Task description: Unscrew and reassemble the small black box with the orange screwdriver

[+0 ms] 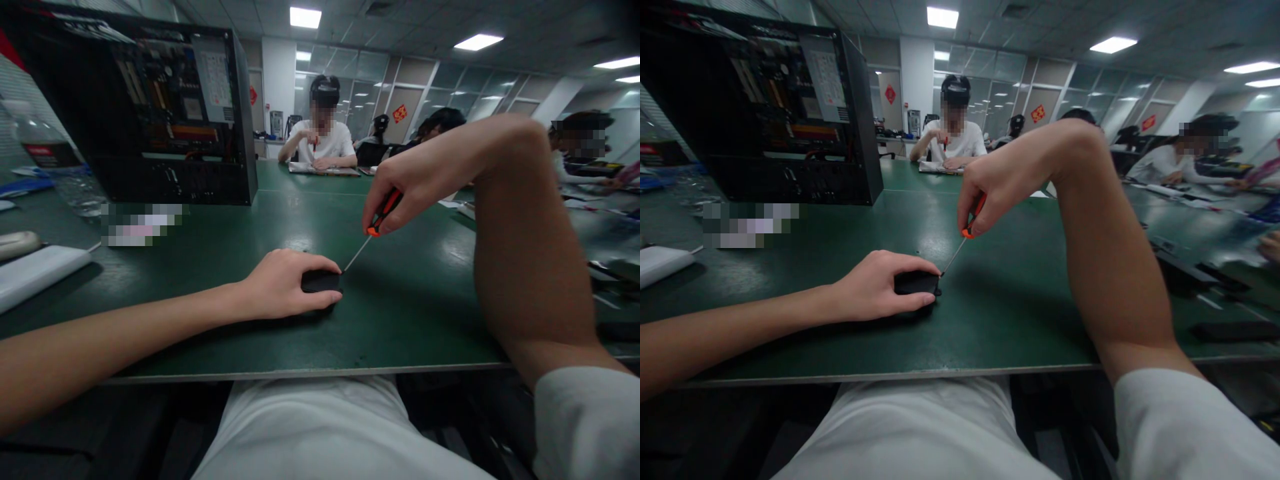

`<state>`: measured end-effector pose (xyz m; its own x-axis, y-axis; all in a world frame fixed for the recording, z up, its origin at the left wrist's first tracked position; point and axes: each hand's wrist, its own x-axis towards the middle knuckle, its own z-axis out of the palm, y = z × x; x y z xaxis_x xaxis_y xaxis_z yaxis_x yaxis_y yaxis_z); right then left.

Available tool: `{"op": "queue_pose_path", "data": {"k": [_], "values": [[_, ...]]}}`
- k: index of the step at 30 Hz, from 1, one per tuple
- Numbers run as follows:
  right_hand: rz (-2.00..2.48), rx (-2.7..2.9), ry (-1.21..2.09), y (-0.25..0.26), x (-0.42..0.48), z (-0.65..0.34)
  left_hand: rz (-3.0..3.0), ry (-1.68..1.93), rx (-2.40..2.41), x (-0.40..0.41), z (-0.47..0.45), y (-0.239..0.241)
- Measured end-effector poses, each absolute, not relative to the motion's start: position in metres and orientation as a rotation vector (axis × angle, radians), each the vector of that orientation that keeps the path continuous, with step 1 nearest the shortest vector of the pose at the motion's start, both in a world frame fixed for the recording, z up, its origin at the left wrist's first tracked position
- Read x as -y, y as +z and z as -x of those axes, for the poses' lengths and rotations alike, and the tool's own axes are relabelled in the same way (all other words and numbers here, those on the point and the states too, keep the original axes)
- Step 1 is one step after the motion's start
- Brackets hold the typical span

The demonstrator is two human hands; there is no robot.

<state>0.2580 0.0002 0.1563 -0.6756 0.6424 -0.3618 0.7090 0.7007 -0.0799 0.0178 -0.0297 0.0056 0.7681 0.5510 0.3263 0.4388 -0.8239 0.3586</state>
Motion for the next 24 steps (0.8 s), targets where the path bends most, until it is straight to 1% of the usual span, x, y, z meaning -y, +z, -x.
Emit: {"op": "queue_pose_path", "data": {"k": [6,12,14,18,20,24], "values": [[-0.987,-2.631,-0.382,0.155,0.0,-0.253,-2.706,0.645,-0.715,0.028,-0.018,0.004],[-1.485,-2.832,-0.482,0.155,0.002,-0.255,-2.694,0.675,-0.638,0.028,-0.017,0.003],[-1.385,-2.748,-0.463,0.155,0.003,-0.252,-2.692,0.678,-0.631,0.027,-0.017,0.002],[-0.994,-2.605,-0.385,0.155,0.006,-0.247,-2.696,0.686,-0.611,0.026,-0.017,0.001],[-0.925,-2.646,-0.364,0.153,0.009,-0.249,-2.699,0.691,-0.604,0.026,-0.017,0.001],[-0.943,-2.729,-0.292,0.143,0.026,-0.267,-2.747,0.657,-0.616,0.028,-0.016,0.004]]}}
